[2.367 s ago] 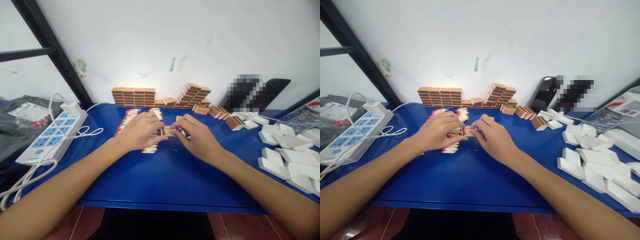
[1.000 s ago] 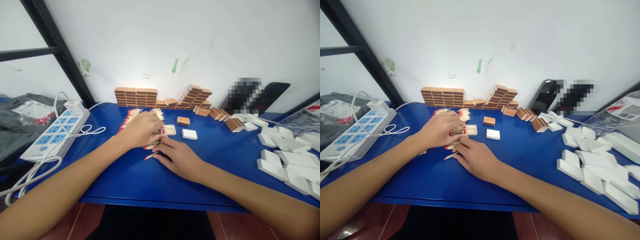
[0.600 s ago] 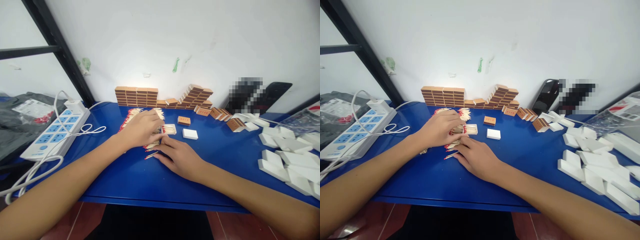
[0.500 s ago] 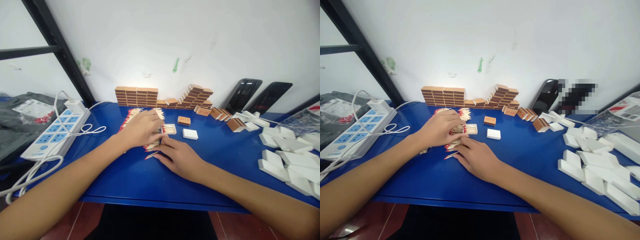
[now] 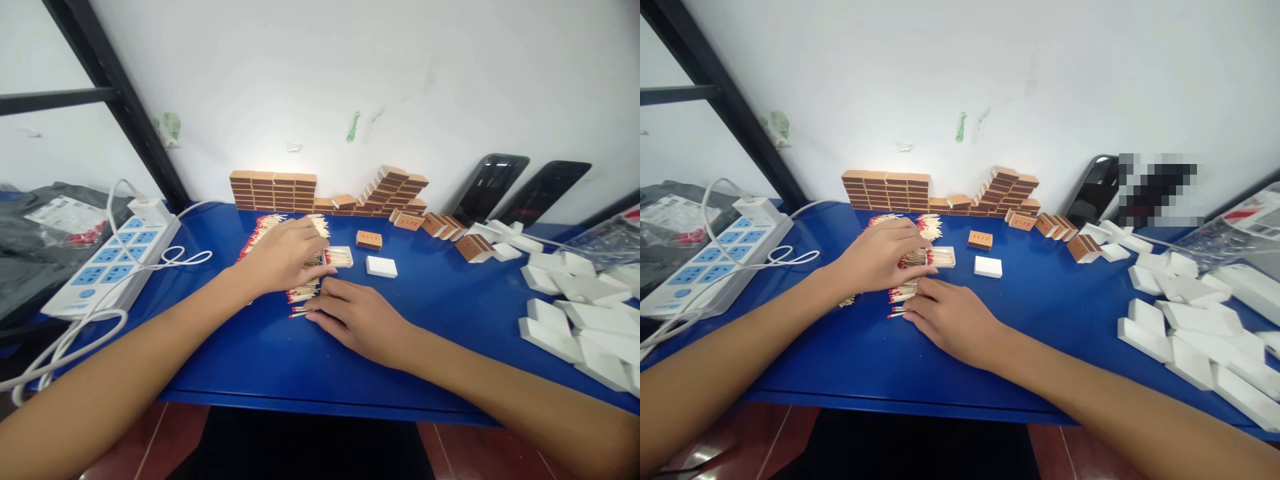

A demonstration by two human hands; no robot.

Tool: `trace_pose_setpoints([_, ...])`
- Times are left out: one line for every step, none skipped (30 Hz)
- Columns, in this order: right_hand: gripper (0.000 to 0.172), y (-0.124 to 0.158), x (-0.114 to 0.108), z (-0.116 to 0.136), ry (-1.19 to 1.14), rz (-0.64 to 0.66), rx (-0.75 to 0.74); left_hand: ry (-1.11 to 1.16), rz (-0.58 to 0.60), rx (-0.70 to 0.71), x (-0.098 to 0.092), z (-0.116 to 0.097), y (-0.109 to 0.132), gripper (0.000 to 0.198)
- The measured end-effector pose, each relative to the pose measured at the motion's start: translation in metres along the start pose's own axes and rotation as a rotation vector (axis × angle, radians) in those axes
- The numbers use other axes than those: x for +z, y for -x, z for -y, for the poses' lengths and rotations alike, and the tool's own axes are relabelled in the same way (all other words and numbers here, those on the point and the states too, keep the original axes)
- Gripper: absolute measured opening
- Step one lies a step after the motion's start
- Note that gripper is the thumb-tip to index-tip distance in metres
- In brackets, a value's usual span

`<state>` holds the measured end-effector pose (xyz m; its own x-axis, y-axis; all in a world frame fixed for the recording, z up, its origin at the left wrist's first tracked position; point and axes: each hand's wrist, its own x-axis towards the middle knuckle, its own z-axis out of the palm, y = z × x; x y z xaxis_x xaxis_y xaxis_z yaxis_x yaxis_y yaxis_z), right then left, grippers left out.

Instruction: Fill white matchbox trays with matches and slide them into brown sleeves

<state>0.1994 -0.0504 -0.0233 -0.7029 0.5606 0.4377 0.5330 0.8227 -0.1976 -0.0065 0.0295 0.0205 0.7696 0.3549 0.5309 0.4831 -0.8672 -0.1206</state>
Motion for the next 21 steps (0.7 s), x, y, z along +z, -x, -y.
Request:
trace_pose_setpoints([0.028,-0.0003,-0.0001,0.0001,-0.017,0.005,0.004,0.001,0.005,-0.001,-0.0002,0.0001,0.0,0.036])
trace_pose_setpoints([0.027,-0.0008,-0.0004,0.0002,-0.038,0.015,0.014,0.001,0.011,-0.002,-0.0003,0.0001,0.0001,0.037])
trace_pose_setpoints([0.026,-0.0014,-0.0008,0.0004,-0.059,0.028,0.031,0.0,0.016,-0.002,-0.0005,0.0,0.0,0.037])
trace_pose_setpoints([0.025,-0.002,-0.0013,0.0007,-0.077,0.044,0.05,-0.001,0.02,-0.003,-0.0006,-0.0001,0.0,0.038])
trace_pose_setpoints([0.024,-0.0026,-0.0019,0.001,-0.088,0.06,0.069,-0.001,0.022,-0.002,-0.0007,-0.0003,-0.0001,0.038])
trace_pose_setpoints([0.023,-0.0032,-0.0025,0.0014,-0.092,0.076,0.083,-0.001,0.022,0.0,-0.0007,-0.0005,-0.0002,0.038])
trace_pose_setpoints([0.023,-0.0036,-0.0031,0.0016,-0.09,0.091,0.091,0.001,0.022,0.002,-0.0007,-0.0006,-0.0003,0.038])
trace_pose_setpoints([0.023,-0.0039,-0.0037,0.0018,-0.088,0.106,0.092,0.003,0.02,0.002,-0.0006,-0.0006,-0.0005,0.038])
trace_pose_setpoints([0.023,-0.0041,-0.0042,0.002,-0.087,0.117,0.093,0.003,0.016,0.003,-0.0005,-0.0006,-0.0006,0.038])
trace_pose_setpoints([0.023,-0.0042,-0.0045,0.0021,-0.087,0.125,0.091,0.002,0.014,0.002,-0.0004,-0.0005,-0.0006,0.038])
trace_pose_setpoints([0.023,-0.0043,-0.0048,0.0022,-0.087,0.13,0.091,0.0,0.014,0.001,-0.0002,-0.0002,-0.0006,0.039])
trace_pose_setpoints([0.022,-0.0042,-0.0051,0.0023,-0.085,0.131,0.092,-0.003,0.014,0.0,-0.0001,0.0,-0.0006,0.039])
trace_pose_setpoints([0.022,-0.0042,-0.0055,0.0024,-0.082,0.13,0.094,-0.005,0.015,0.001,-0.0001,0.0003,-0.0005,0.039])
trace_pose_setpoints([0.021,-0.0042,-0.0059,0.0026,-0.082,0.129,0.099,-0.006,0.016,0.004,-0.0001,0.0005,-0.0005,0.039])
trace_pose_setpoints([0.02,-0.0042,-0.0064,0.0028,-0.084,0.128,0.107,-0.005,0.015,0.007,-0.0001,0.0006,-0.0005,0.039])
trace_pose_setpoints([0.02,-0.0042,-0.0071,0.0031,-0.088,0.129,0.115,-0.005,0.014,0.01,-0.0001,0.0006,-0.0005,0.039])
trace_pose_setpoints([0.02,-0.0043,-0.0078,0.0035,-0.094,0.131,0.13,-0.004,0.014,0.013,-0.0002,0.0006,-0.0005,0.039])
trace_pose_setpoints([0.02,-0.0045,-0.0085,0.0039,-0.099,0.138,0.147,-0.004,0.014,0.012,-0.0002,0.0005,-0.0006,0.038])
trace_pose_setpoints([0.019,-0.0048,-0.009,0.0043,-0.103,0.147,0.164,-0.003,0.016,0.01,-0.0001,0.0004,-0.0007,0.038])
trace_pose_setpoints([0.018,-0.0051,-0.0093,0.0047,-0.103,0.158,0.179,-0.001,0.017,0.008,0.0,0.0003,-0.0007,0.038])
trace_pose_setpoints([0.017,-0.0056,-0.0094,0.0051,-0.102,0.17,0.193,0.002,0.018,0.007,0.0002,0.0003,-0.0008,0.037])
